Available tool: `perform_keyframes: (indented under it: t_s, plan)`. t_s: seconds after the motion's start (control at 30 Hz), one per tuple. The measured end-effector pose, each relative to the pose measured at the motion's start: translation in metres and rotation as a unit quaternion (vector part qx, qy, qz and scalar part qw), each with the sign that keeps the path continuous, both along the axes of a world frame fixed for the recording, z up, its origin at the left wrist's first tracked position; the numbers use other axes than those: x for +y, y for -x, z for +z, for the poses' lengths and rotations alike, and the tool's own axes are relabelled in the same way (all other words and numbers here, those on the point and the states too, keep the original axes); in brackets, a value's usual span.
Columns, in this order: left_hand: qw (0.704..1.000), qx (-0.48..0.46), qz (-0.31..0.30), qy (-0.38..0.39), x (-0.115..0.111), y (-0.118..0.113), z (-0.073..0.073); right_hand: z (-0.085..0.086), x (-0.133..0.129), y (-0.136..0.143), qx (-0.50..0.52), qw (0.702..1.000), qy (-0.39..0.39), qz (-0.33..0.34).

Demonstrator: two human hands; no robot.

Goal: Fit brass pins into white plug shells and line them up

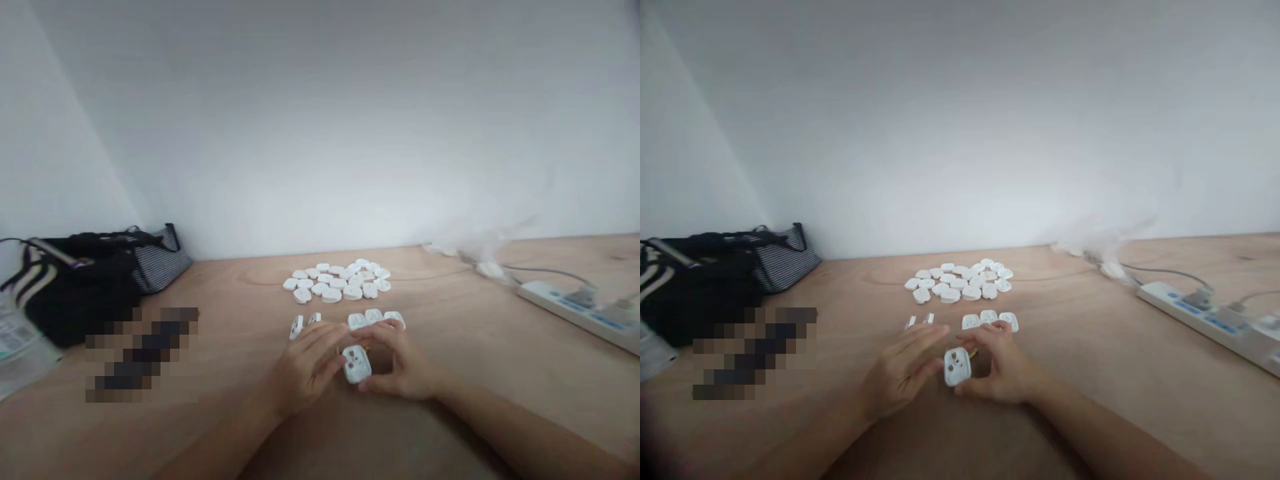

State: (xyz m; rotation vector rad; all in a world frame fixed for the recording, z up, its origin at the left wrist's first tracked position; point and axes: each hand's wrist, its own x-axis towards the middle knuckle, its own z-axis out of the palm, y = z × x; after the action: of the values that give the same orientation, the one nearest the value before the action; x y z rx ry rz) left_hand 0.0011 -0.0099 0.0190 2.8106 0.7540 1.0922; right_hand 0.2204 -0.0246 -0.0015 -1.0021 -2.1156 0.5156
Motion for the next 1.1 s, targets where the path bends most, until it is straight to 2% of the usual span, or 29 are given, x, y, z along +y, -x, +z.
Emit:
perform_keyframes:
  t_s: [0.27,0.37,0.47,0.67,0.87,1.0,1.1]
  plan:
    - [0.986,0.046,-0.022,0.158,-0.002,-0.005,0.002,-0.008,0.002,0.001,-0.007,1.000,-0.005,-0.020]
    - [0.981,0.048,-0.033,0.187,-0.001,-0.006,0.000,-0.006,0.003,0.001,-0.015,1.000,-0.006,-0.016]
    - [0.980,0.039,-0.008,0.193,-0.002,-0.005,-0.001,-0.002,0.008,-0.006,-0.045,0.999,-0.006,-0.014]
    - [0.980,0.018,0.045,0.194,-0.002,-0.004,0.000,-0.001,0.020,-0.018,-0.162,0.985,-0.024,-0.061]
    - [0.981,-0.001,0.050,0.186,-0.002,-0.007,-0.002,-0.011,0.023,-0.012,-0.143,0.987,-0.031,-0.072]
    - [0.983,0.000,0.054,0.176,-0.001,-0.006,-0.003,-0.009,0.020,-0.010,-0.140,0.985,-0.051,-0.083]
    - [0.984,0.003,0.054,0.170,-0.001,-0.006,-0.002,-0.006,0.020,-0.009,-0.080,0.990,-0.046,-0.104]
